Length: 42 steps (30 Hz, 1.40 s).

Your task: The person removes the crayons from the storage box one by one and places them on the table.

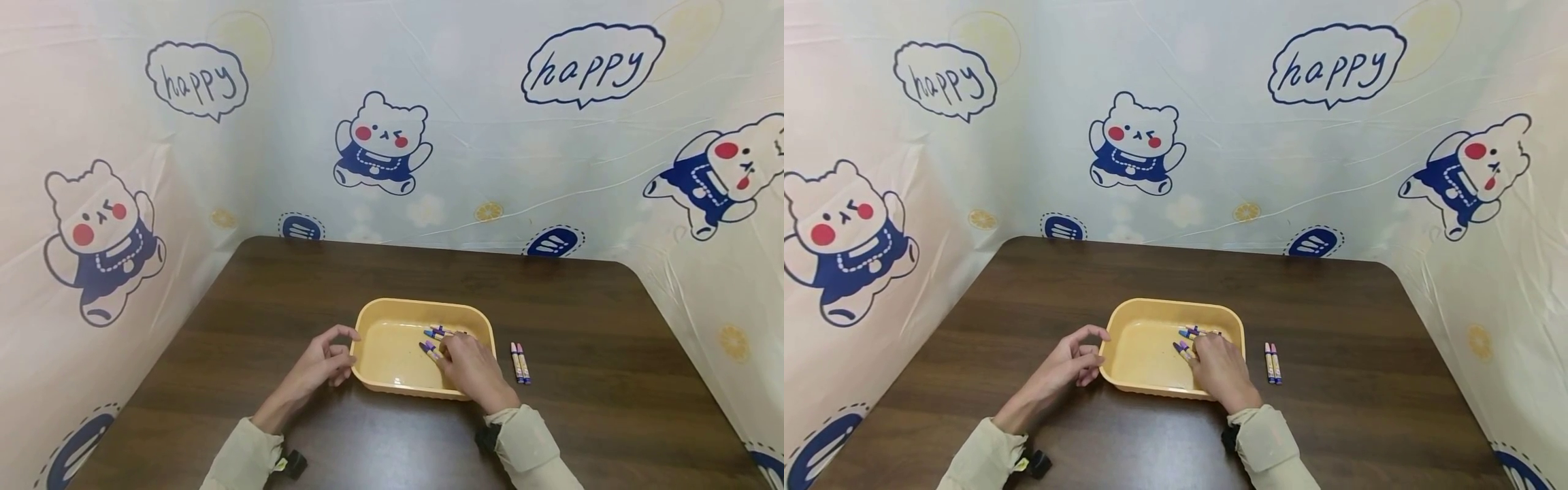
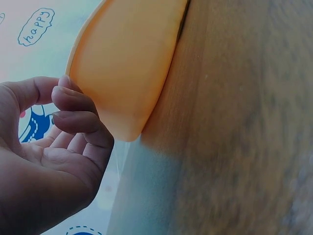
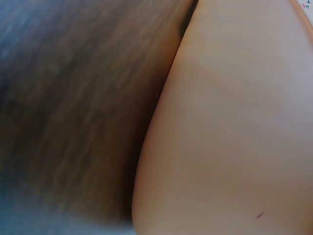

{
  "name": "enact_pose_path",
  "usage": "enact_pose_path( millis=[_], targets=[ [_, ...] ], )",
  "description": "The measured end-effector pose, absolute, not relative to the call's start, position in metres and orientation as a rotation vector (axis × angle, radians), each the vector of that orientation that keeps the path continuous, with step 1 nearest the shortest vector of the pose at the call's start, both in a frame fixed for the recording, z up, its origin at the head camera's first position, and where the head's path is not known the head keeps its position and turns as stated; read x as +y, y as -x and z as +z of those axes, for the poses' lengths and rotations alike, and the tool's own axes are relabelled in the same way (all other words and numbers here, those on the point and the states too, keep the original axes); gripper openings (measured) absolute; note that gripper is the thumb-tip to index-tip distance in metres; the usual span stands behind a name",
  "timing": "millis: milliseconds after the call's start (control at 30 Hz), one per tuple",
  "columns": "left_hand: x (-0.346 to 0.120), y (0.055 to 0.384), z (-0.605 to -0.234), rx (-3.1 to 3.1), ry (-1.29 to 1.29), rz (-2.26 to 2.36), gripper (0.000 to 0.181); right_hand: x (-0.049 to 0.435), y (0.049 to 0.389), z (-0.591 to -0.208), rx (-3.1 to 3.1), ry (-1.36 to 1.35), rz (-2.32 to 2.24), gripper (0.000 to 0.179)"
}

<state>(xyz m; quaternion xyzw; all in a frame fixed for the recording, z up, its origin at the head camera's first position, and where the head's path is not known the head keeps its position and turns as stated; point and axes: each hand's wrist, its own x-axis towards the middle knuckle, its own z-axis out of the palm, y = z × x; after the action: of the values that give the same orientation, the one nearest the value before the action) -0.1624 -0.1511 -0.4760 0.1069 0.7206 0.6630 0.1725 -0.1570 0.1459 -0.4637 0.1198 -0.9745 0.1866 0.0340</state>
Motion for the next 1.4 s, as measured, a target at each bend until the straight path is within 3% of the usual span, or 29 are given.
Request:
enact_pose_path(
  millis=[167,567,1400],
  targets=[
    [-0.149,0.162,-0.475,2.031,-0.318,1.903,0.034,0.148,0.158,-0.463,-2.978,-0.388,0.578,0.026],
    [-0.151,0.161,-0.474,2.038,-0.344,1.901,0.034,0.145,0.155,-0.462,-2.861,-0.424,0.567,0.014],
    [-0.152,0.162,-0.476,2.035,-0.353,1.903,0.036,0.159,0.137,-0.437,-2.689,-0.331,0.672,0.008]
  ],
)
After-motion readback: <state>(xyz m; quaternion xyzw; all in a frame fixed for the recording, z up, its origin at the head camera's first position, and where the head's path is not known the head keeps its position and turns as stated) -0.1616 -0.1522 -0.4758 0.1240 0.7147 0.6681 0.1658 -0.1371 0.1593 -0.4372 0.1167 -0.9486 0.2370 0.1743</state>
